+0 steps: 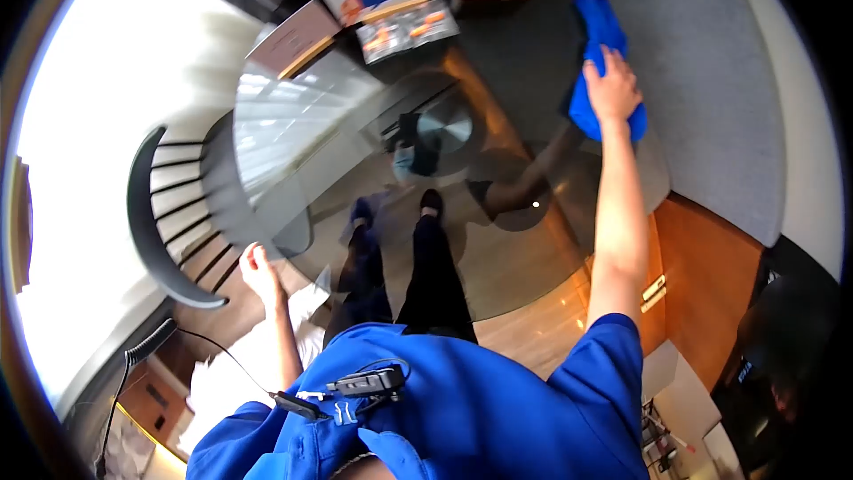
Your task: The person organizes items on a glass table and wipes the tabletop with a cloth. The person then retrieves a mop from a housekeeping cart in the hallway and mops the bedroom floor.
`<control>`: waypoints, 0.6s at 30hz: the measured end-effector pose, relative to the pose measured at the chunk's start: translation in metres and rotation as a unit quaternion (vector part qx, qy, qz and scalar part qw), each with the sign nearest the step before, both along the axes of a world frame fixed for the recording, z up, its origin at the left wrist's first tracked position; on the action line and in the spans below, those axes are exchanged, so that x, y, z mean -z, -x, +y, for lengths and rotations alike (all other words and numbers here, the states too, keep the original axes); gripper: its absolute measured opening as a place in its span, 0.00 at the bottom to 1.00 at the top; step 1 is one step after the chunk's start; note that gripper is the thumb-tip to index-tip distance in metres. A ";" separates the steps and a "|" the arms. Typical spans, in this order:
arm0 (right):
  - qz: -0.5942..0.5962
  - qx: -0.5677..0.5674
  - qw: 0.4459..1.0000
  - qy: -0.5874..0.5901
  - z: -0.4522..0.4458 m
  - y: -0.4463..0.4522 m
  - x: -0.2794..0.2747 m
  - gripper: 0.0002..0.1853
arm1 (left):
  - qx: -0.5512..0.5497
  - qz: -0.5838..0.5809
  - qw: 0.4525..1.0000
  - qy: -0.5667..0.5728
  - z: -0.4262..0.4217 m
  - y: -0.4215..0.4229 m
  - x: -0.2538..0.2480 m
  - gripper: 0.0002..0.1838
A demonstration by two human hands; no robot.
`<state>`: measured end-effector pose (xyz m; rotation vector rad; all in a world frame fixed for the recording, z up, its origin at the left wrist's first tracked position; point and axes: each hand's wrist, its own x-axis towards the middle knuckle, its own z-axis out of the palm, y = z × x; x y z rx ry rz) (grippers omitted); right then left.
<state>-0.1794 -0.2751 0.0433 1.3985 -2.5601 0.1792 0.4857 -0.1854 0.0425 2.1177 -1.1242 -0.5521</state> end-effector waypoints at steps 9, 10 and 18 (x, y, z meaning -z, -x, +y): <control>-0.026 0.133 0.990 -0.032 0.093 -0.128 -0.008 0.29 | 0.044 0.265 0.955 -0.125 0.038 0.014 -0.002 0.15; -0.019 0.144 0.989 -0.037 0.106 -0.156 -0.011 0.29 | 0.048 0.280 0.947 -0.150 0.034 0.013 -0.010 0.16; -0.035 0.089 0.994 -0.043 0.125 -0.388 -0.022 0.28 | 0.155 0.428 0.878 -0.147 0.041 -0.011 0.014 0.21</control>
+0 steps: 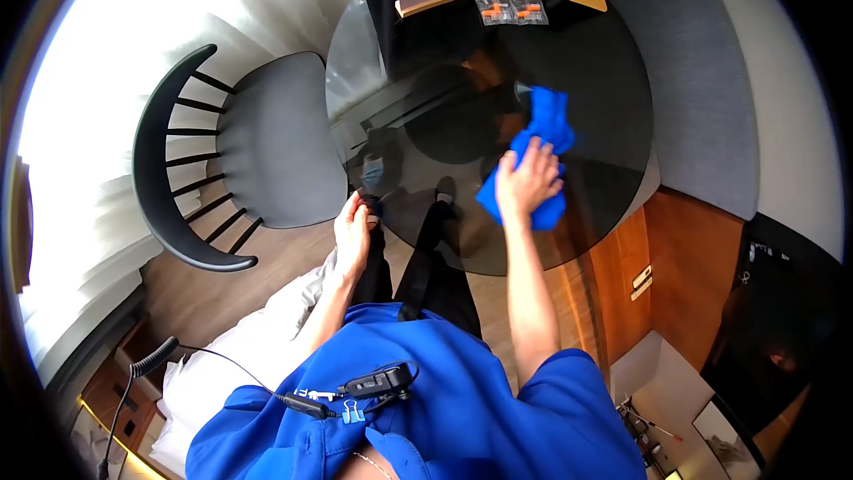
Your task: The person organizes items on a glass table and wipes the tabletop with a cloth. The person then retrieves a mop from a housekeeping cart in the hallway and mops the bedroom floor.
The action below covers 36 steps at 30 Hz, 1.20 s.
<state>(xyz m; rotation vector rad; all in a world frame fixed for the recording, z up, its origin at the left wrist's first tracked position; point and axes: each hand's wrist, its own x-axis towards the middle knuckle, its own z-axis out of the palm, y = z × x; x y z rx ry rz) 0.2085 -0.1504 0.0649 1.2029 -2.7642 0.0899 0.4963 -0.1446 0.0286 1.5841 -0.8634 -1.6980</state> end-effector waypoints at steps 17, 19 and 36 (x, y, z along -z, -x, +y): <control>-0.215 -0.332 0.917 0.050 0.074 -0.124 -0.034 0.33 | 0.174 0.004 0.983 -0.055 0.012 -0.041 -0.035 0.27; -0.179 -0.293 0.939 0.036 0.103 -0.083 -0.033 0.33 | 0.174 0.003 0.983 -0.048 0.011 -0.027 -0.037 0.26; 0.068 -0.078 0.993 0.056 0.062 0.334 0.032 0.28 | 0.284 -0.361 0.888 0.035 0.028 0.052 -0.047 0.37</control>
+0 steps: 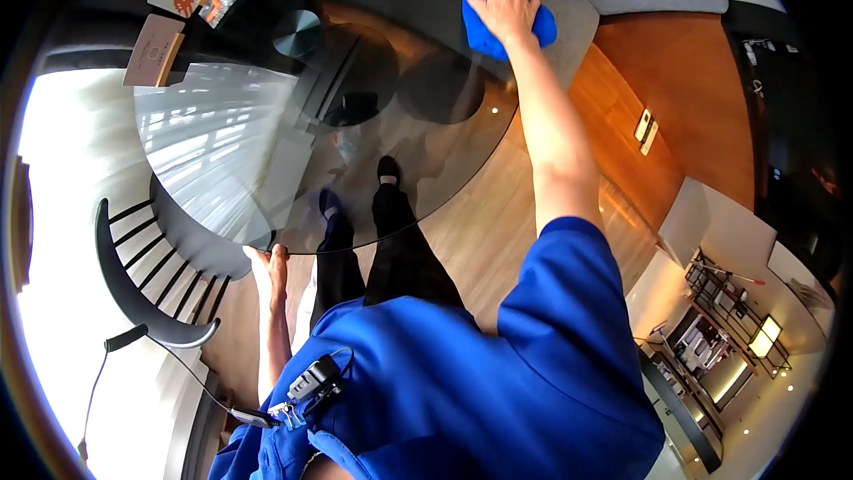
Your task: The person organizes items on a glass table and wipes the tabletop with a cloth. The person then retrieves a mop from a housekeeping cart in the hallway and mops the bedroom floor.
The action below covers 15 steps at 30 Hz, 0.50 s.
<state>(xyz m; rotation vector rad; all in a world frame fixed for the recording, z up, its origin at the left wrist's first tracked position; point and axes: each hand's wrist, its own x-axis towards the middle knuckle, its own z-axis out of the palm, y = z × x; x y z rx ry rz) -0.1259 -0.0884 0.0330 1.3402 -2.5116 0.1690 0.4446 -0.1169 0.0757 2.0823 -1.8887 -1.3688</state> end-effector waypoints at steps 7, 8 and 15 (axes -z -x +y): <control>-0.063 0.074 0.992 0.078 0.012 -0.008 -0.001 0.26 | -0.098 0.128 0.974 -0.157 -0.003 0.008 -0.015 0.41; -0.050 0.075 0.992 0.083 0.024 -0.010 0.011 0.27 | -0.100 0.139 0.971 -0.169 -0.003 0.005 -0.013 0.41; -0.081 0.144 0.984 0.063 0.123 -0.175 -0.017 0.27 | -0.054 0.182 0.959 -0.209 -0.011 -0.001 -0.017 0.19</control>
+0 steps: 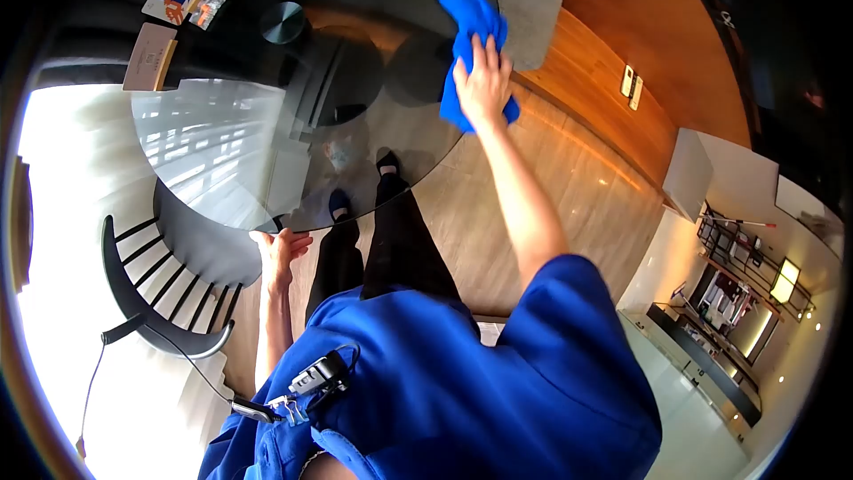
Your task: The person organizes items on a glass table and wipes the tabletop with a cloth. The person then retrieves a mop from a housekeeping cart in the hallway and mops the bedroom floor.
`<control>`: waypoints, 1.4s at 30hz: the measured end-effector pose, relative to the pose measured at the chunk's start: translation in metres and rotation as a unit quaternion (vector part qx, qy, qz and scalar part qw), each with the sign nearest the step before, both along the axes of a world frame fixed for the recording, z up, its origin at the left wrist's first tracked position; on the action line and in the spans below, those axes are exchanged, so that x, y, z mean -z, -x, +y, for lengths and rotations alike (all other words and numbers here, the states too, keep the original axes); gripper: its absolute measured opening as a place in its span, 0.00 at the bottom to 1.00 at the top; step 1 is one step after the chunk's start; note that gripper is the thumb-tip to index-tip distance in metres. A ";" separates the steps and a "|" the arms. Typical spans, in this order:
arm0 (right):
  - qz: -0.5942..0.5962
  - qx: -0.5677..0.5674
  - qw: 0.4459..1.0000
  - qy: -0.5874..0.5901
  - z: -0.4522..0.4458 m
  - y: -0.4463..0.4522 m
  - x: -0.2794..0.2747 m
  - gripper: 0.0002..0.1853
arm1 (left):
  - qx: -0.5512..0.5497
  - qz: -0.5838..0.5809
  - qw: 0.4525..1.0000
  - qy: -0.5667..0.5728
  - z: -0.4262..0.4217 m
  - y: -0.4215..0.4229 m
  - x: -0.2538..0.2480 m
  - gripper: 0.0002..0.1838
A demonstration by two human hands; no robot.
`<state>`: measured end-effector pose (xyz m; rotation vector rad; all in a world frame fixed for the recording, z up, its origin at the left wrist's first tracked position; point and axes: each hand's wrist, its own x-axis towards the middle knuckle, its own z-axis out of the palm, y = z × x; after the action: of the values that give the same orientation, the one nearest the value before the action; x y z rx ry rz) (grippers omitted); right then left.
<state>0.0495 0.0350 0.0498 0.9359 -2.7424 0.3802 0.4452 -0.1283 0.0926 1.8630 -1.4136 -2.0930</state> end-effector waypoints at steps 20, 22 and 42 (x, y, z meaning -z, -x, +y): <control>-0.603 -0.303 0.737 0.049 -0.091 -0.434 -0.034 0.26 | 0.027 -0.104 0.976 0.191 -0.040 -0.213 0.056 0.25; -0.608 -0.293 0.730 0.105 -0.079 -0.427 -0.039 0.26 | 0.024 -0.121 0.986 0.112 -0.028 -0.224 0.046 0.25; -0.453 -0.439 0.751 -0.193 -0.085 -0.442 -0.036 0.27 | 0.093 -0.071 0.988 0.096 0.060 -0.207 0.066 0.20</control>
<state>0.4914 -0.0500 0.0858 2.8165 -2.9297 0.5022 0.6526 -0.0682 0.0265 1.9019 -1.8150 -1.8452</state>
